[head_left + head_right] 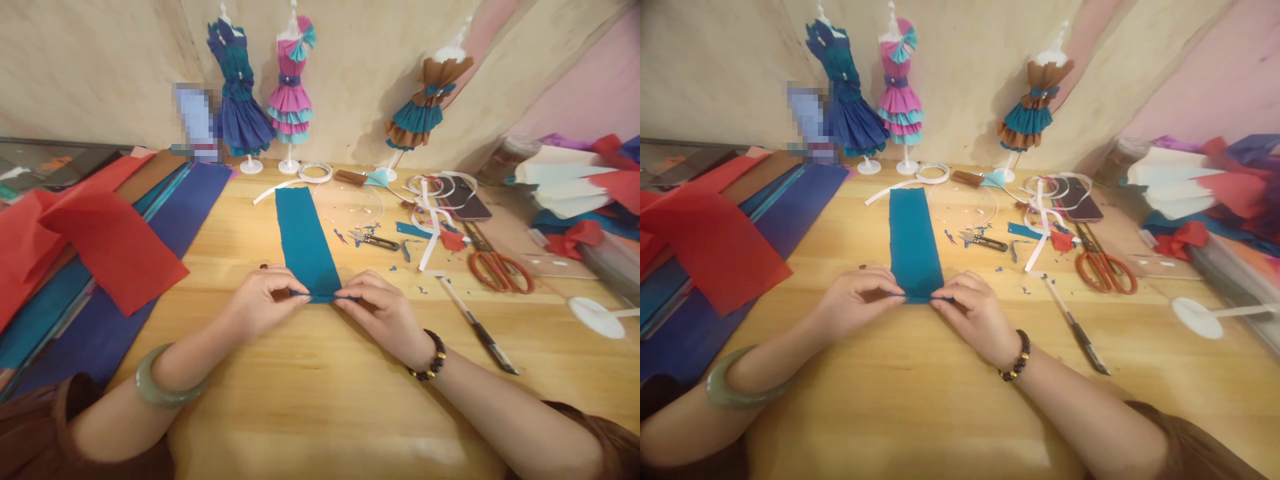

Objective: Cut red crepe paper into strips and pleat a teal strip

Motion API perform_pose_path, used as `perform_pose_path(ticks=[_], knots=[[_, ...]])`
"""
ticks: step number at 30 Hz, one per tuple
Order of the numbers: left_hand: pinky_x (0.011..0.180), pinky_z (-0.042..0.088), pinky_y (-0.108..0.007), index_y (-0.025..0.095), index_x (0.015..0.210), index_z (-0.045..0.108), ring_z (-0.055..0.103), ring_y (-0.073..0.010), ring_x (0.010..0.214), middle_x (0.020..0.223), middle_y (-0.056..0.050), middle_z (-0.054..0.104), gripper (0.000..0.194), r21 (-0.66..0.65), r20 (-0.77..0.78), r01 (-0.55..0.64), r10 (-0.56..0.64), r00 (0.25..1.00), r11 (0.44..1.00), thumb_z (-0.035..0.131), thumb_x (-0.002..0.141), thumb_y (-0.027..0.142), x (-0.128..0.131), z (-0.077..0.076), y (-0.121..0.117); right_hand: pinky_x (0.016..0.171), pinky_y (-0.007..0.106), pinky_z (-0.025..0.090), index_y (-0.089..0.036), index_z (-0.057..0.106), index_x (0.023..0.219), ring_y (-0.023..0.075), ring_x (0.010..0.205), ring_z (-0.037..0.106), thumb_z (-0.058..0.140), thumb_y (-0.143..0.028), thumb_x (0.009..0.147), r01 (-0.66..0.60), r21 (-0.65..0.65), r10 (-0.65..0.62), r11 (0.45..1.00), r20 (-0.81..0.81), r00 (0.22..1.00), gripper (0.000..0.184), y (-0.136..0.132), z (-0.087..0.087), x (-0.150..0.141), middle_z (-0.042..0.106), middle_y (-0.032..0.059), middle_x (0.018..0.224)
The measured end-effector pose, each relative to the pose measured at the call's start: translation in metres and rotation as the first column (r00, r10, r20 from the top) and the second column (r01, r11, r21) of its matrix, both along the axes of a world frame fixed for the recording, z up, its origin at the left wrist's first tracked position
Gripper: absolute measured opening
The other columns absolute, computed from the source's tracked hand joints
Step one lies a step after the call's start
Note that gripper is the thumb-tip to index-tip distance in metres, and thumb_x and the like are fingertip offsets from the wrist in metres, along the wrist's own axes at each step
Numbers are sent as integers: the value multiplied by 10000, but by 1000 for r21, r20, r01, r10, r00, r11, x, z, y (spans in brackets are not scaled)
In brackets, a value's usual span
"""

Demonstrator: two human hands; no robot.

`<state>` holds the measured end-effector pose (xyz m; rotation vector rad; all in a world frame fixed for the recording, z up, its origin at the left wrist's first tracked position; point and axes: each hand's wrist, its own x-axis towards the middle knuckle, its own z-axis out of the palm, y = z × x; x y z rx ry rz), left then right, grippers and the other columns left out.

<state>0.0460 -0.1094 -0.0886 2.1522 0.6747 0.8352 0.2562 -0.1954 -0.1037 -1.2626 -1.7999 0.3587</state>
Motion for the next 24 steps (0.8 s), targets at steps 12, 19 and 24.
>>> perform_pose_path(ticks=[12,19,24], knots=[[703,517,-304,205,739,732,659,-159,710,737,-28,734,71,-4,-2,-7,7,1000,1000,680,784,223,-2,0,4,671,334,533,-246,729,886,179,762,633,636,-237,860,22,-46,-23,999,-35,999,97,1,1,2,702,45,808],[672,517,-300,204,748,743,653,-162,686,687,-37,719,64,44,58,63,-66,996,997,697,785,227,-4,-6,8,673,327,535,-234,730,880,171,753,631,622,-219,867,15,-37,-17,999,-47,999,110,1,-1,3,695,48,803],[702,513,-301,188,734,726,651,-155,700,711,-35,721,66,10,58,26,-27,998,1000,683,784,193,-4,-2,6,694,338,549,-248,728,904,181,787,645,623,-235,866,13,-38,-16,999,-66,998,112,0,0,3,704,51,831]])
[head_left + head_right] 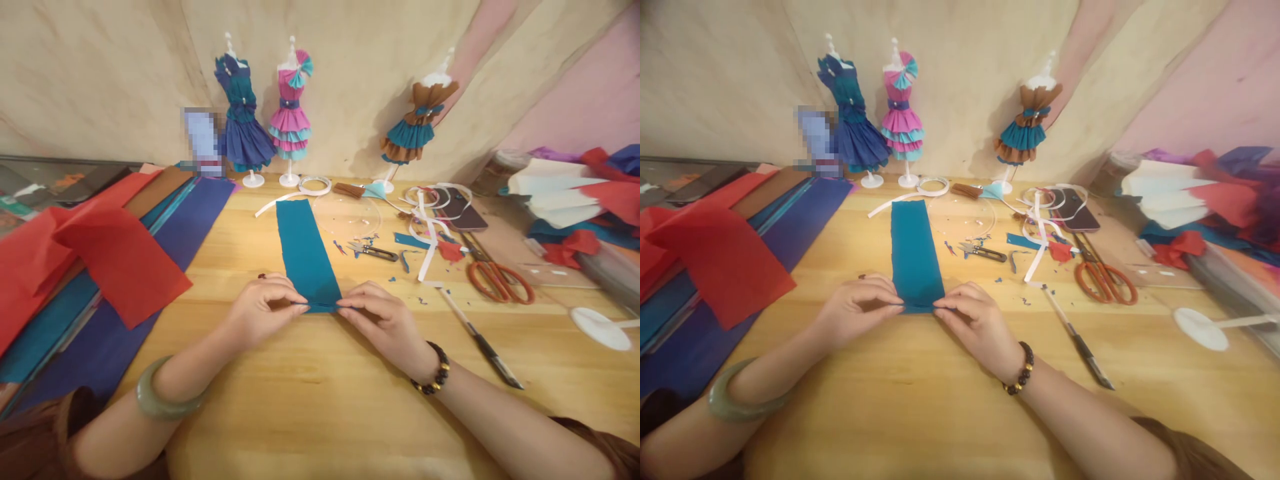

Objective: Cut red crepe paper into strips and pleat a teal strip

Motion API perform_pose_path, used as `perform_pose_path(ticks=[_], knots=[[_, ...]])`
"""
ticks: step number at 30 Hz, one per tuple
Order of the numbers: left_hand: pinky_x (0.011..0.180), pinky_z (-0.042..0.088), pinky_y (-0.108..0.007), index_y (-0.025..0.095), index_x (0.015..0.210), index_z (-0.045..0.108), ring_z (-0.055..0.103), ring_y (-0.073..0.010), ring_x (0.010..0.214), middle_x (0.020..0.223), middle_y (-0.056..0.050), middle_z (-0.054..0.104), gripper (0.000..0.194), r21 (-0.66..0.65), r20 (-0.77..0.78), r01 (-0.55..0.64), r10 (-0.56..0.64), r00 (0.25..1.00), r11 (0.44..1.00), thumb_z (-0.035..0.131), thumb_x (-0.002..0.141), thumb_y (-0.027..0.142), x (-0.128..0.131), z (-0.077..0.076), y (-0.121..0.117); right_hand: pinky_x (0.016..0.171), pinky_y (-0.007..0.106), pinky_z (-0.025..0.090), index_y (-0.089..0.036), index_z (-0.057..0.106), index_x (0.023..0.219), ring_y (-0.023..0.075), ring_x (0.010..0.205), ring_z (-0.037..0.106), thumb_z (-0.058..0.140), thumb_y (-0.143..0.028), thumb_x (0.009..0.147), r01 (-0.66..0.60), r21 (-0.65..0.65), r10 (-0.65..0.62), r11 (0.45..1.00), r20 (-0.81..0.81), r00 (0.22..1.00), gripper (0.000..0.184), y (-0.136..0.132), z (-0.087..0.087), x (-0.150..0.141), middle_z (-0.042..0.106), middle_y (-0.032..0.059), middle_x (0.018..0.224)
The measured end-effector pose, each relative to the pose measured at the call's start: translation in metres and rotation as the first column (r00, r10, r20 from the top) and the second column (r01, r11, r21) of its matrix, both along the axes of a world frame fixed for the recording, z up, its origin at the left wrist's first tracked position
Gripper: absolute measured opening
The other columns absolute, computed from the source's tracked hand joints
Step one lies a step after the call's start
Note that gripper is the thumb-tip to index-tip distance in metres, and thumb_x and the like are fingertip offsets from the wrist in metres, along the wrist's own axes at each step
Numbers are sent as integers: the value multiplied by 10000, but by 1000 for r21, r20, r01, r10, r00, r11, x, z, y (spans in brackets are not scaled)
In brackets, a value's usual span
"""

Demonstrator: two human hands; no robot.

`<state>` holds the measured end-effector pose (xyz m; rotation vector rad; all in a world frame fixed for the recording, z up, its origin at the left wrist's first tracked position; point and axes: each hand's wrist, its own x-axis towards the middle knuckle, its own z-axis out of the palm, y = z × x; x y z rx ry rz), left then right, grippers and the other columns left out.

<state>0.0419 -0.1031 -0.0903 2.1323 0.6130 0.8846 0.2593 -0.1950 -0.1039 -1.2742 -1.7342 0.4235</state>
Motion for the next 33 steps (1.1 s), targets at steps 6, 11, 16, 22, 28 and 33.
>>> perform_pose_path(ticks=[6,11,16,22,28,33], knots=[[747,544,-299,188,808,707,681,-174,786,832,-40,738,69,-111,-108,-116,104,989,987,671,771,234,-1,6,-4,678,328,558,-232,709,876,185,763,663,615,-256,871,27,-24,-27,999,-24,999,97,1,2,0,714,53,804],[799,561,-307,197,936,710,701,-187,854,917,-43,754,186,-227,-114,-124,101,988,966,674,764,257,-1,2,-5,676,326,551,-231,703,867,180,739,664,614,-250,871,31,-37,-31,999,-21,999,92,1,0,-1,724,47,791],[716,572,-281,181,858,712,703,-174,770,849,-41,755,145,-303,-79,-104,84,993,947,622,798,277,-2,-1,-3,700,324,561,-229,711,899,180,756,679,613,-257,867,55,-73,-58,996,-38,998,106,0,-1,0,739,45,824],[645,559,-260,179,889,704,685,-162,705,790,-32,741,182,-339,-96,-125,98,991,932,611,798,306,-2,-2,0,757,326,577,-227,715,923,182,801,698,628,-263,845,85,-123,-97,989,-94,991,123,-1,-2,0,747,46,902],[569,495,-220,170,914,700,622,-130,622,694,-12,696,220,-410,-102,-155,124,987,899,611,772,312,0,3,-2,762,313,574,-219,715,914,177,804,696,613,-247,837,78,-140,-93,987,-108,990,130,-1,0,0,745,45,889],[578,468,-211,170,874,698,588,-119,625,701,-7,679,219,-485,-95,-170,142,985,858,627,737,325,1,6,-2,763,309,576,-219,714,895,177,799,697,600,-240,836,73,-162,-93,984,-122,988,130,-2,3,-1,747,48,879]])
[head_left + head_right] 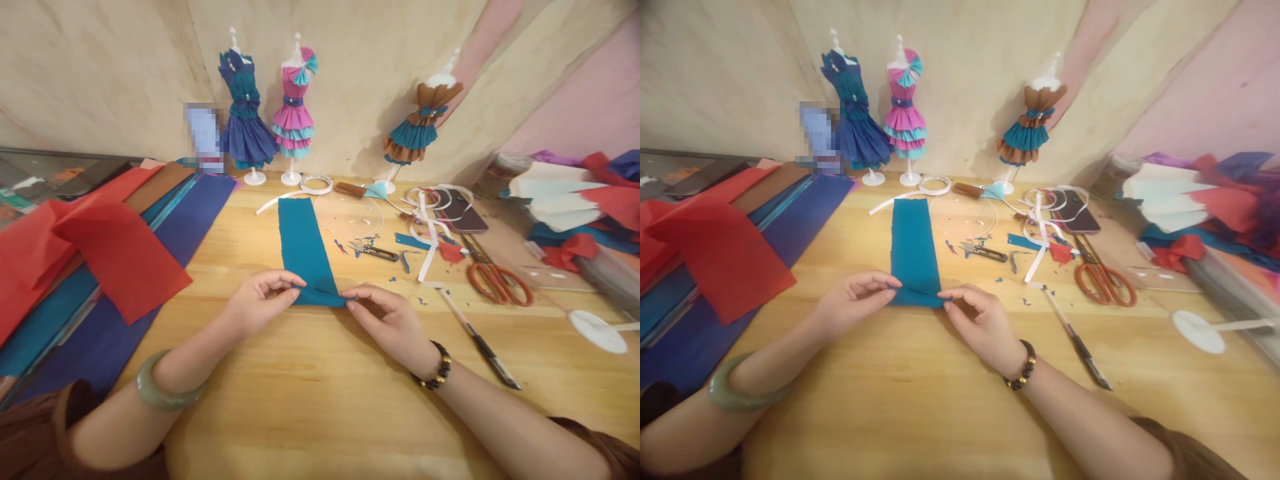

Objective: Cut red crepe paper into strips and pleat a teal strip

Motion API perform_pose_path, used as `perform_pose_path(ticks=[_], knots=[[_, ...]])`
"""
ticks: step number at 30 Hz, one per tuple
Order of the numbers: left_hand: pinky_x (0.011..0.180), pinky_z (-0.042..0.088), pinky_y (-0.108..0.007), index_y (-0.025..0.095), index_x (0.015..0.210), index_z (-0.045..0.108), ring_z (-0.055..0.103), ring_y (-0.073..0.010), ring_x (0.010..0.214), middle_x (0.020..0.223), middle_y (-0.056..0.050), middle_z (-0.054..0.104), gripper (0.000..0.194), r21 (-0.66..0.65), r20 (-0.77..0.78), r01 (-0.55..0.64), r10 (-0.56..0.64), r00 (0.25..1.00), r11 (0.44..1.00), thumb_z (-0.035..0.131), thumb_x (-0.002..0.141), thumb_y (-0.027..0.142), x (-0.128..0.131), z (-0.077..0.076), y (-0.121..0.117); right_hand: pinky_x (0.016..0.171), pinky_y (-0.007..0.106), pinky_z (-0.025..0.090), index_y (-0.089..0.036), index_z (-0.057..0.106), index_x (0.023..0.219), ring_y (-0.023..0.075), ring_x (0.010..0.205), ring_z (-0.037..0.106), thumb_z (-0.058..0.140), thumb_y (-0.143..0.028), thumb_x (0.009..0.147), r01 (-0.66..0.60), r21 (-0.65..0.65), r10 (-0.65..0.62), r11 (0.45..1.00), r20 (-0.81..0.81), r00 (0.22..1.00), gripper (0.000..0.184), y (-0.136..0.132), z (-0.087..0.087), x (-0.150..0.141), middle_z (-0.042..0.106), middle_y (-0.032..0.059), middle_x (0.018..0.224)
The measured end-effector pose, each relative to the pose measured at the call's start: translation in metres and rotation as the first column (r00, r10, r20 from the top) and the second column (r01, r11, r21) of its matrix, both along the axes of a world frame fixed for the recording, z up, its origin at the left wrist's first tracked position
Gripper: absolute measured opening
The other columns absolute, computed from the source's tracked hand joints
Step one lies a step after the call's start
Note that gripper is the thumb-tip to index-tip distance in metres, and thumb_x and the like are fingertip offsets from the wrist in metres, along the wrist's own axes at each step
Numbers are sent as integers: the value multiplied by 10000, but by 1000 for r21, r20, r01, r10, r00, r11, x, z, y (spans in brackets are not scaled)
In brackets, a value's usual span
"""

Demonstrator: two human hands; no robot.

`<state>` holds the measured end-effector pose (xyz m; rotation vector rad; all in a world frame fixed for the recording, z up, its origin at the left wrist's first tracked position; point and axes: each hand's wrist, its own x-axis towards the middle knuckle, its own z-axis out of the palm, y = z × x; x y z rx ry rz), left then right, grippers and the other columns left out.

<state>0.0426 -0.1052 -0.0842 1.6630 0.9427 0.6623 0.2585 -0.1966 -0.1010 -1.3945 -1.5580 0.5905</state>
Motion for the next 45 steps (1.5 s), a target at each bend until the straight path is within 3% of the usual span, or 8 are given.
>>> perform_pose_path(ticks=[14,27,40,45], knots=[[621,469,-233,175,817,696,597,-129,660,725,-13,693,188,-46,39,-19,21,999,999,637,704,313,0,5,0,757,302,588,-210,726,896,179,799,713,614,-241,826,24,-1,-24,1000,-27,999,135,1,-3,0,762,45,882],[631,487,-240,179,782,695,611,-138,673,736,-21,700,166,-8,51,-43,44,998,999,643,706,317,-1,4,0,668,268,559,-250,756,913,152,729,680,608,-181,844,-70,80,75,994,-72,995,177,1,-1,2,743,28,809],[654,504,-260,177,845,709,628,-165,708,784,-42,710,218,77,-38,15,-12,999,997,590,744,329,-6,7,-3,737,307,578,-223,742,905,180,812,697,628,-231,824,-49,2,49,999,-84,995,140,0,2,2,750,56,890],[662,514,-270,185,830,708,646,-181,756,829,-47,720,206,90,-43,57,-53,998,994,581,771,336,-7,13,-5,696,293,583,-222,742,839,172,755,698,659,-266,814,-11,-22,8,1000,-115,993,96,0,0,1,753,42,831]])
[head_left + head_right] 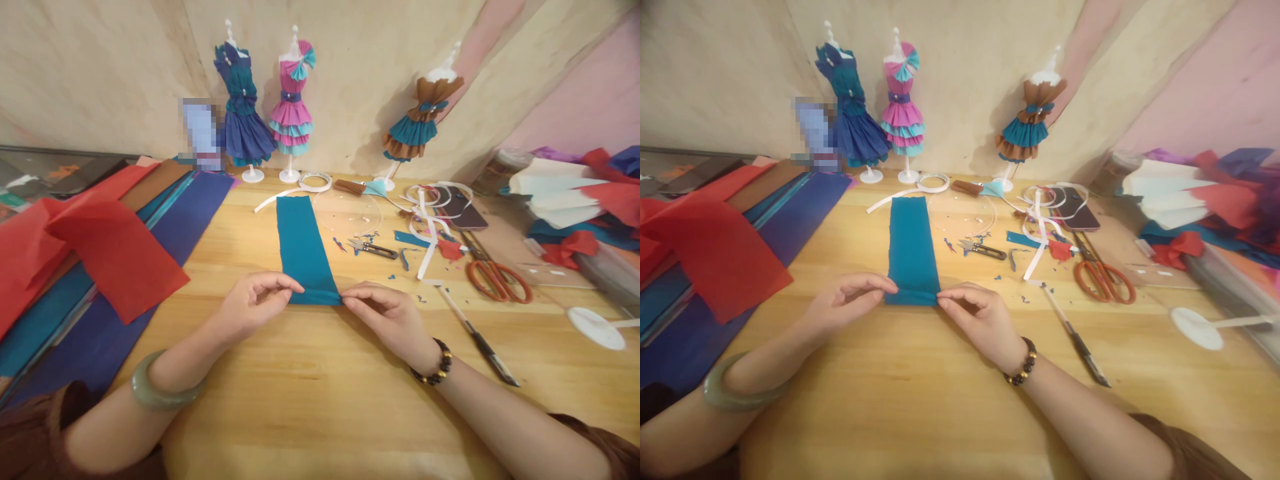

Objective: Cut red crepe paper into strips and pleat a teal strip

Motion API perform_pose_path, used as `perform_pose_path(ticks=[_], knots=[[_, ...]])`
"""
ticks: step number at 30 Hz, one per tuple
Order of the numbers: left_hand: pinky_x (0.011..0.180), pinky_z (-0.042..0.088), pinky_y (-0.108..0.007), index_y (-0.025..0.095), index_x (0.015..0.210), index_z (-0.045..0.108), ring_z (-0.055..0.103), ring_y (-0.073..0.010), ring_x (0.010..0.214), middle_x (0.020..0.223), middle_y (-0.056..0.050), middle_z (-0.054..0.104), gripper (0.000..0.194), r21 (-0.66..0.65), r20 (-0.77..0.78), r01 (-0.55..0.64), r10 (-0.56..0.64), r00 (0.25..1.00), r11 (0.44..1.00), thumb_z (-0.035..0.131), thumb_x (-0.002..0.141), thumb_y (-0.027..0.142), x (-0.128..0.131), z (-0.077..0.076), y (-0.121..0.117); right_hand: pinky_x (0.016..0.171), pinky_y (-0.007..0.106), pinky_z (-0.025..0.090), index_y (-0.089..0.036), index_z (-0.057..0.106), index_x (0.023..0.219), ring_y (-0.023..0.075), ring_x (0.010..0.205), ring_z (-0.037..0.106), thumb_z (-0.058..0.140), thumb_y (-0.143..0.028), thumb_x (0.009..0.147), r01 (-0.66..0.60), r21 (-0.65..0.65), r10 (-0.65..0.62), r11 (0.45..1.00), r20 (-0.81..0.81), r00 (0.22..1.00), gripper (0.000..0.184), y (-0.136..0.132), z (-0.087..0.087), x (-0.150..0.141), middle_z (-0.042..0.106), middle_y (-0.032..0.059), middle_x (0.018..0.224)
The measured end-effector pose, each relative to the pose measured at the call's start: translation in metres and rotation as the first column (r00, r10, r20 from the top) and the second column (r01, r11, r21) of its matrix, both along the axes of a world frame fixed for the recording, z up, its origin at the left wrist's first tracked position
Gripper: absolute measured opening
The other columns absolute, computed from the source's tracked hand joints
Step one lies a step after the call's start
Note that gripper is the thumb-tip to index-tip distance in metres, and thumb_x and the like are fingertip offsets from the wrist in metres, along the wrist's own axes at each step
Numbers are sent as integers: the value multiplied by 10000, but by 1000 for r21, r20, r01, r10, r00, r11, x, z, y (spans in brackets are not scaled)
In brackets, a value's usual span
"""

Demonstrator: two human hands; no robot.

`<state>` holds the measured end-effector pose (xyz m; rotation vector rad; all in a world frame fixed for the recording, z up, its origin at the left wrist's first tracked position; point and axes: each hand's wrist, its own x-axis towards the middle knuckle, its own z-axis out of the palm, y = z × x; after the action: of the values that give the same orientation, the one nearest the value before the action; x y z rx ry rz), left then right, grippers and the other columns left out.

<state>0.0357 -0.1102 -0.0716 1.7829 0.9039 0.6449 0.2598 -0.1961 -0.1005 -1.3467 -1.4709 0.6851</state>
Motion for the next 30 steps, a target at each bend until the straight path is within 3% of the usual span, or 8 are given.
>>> perform_pose_path(ticks=[6,10,15,18,23,30], knots=[[717,524,-277,178,756,691,653,-172,751,780,-45,724,164,33,16,-9,9,1000,999,656,737,337,5,-4,-1,709,307,585,-215,729,822,178,741,697,684,-279,796,24,-8,-24,1000,14,1000,82,0,-5,1,751,41,820],[728,530,-288,174,752,656,664,-176,766,794,-47,724,150,41,-3,-25,25,1000,999,673,725,321,7,-6,0,730,303,566,-218,715,882,171,778,686,673,-230,812,26,62,-30,998,76,997,82,0,-4,1,741,43,861],[804,519,-310,172,971,648,666,-169,811,851,-42,718,258,105,-41,10,-6,999,994,667,739,284,7,-9,-3,743,328,544,-252,683,1056,175,819,659,613,-140,852,-104,263,34,959,257,966,242,-1,3,-2,730,41,874],[786,509,-312,179,1042,674,645,-173,828,880,-51,699,287,216,-84,109,-93,992,970,646,775,281,8,-13,-5,733,346,542,-277,648,1151,180,814,650,598,-128,861,-167,317,47,934,354,934,330,-2,4,-3,728,39,880],[720,481,-304,178,953,718,603,-167,779,818,-53,670,192,381,-127,230,-196,972,896,611,826,274,9,-15,-7,740,362,539,-289,624,1197,186,822,643,586,-147,875,-188,320,38,929,421,906,354,-3,1,-2,724,39,881],[750,471,-314,198,830,723,599,-150,739,788,-37,671,133,398,-102,173,-144,984,901,590,824,205,10,-14,-10,782,372,526,-298,579,1253,190,861,647,604,-189,872,-213,273,84,938,418,905,397,-2,1,-3,721,38,926]])
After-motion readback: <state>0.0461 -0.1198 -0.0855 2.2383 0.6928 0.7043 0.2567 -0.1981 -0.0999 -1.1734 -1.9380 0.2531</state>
